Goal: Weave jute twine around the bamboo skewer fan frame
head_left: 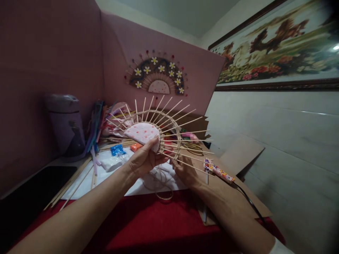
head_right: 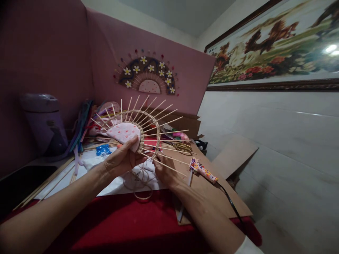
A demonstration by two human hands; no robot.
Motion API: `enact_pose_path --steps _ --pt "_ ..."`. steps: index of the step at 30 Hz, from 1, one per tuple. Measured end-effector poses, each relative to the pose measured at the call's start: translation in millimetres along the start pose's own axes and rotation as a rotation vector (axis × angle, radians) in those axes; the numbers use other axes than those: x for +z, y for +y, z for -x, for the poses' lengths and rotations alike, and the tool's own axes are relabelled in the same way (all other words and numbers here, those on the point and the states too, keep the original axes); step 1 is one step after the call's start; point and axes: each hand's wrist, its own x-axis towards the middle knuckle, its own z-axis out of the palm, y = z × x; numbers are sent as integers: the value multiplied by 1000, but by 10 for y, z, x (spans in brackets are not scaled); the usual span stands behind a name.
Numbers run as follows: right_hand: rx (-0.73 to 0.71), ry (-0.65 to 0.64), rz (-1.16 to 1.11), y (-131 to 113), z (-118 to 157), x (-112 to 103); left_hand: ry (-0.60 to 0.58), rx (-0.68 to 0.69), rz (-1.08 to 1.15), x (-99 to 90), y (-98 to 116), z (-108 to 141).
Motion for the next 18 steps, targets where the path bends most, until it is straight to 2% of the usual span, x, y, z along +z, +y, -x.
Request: enact_pose_path --steps 5,10,14,18 --pt "53 -109 -48 33 -5 15 -15 45 29 3 11 0" --pt "91 -149 -134 -39 -17 -32 -19 40 60 4 -4 -4" --pt "89 -150 -284 -51 -6 -31 -64 -23 37 6 0 -1" --pt "69 -137 -271 0 20 8 -141 -115 35 20 -1 9"
